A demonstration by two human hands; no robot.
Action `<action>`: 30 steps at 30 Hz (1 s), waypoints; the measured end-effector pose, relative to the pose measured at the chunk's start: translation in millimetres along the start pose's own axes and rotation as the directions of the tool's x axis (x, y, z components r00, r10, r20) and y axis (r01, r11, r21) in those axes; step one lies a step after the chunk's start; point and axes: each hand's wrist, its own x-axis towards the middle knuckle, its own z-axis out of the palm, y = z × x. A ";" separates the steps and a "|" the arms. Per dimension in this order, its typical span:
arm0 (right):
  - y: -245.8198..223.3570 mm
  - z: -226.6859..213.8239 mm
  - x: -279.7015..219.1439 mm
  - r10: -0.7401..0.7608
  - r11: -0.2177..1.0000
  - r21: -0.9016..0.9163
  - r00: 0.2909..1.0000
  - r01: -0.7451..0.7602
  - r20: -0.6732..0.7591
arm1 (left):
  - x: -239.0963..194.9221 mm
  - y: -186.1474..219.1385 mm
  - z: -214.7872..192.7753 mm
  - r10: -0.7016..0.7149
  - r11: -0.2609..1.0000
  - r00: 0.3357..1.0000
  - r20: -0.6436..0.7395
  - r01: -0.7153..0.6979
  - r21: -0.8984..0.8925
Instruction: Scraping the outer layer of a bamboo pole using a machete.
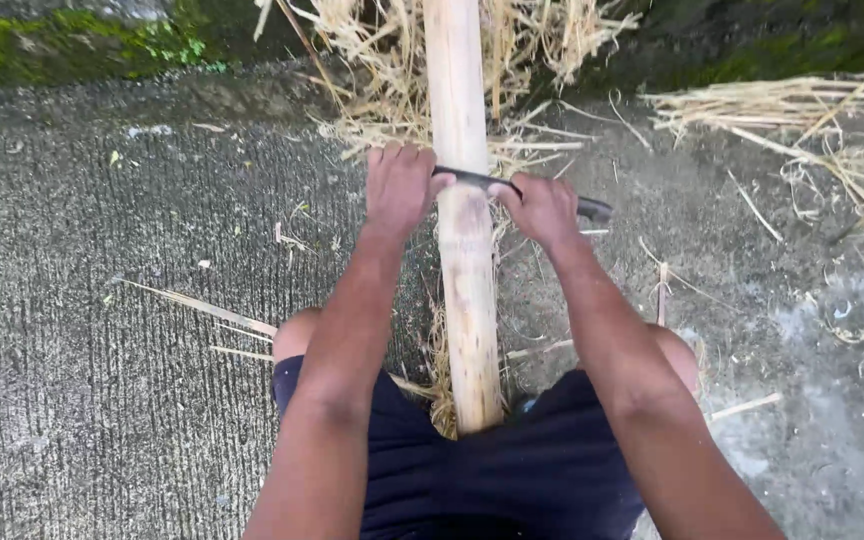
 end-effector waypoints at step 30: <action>8.2 45.4 -152.7 -0.120 0.991 -0.047 0.991 0.122 0.051 | -153.0 19.7 47.6 0.097 0.995 0.995 0.038 -0.096 -0.030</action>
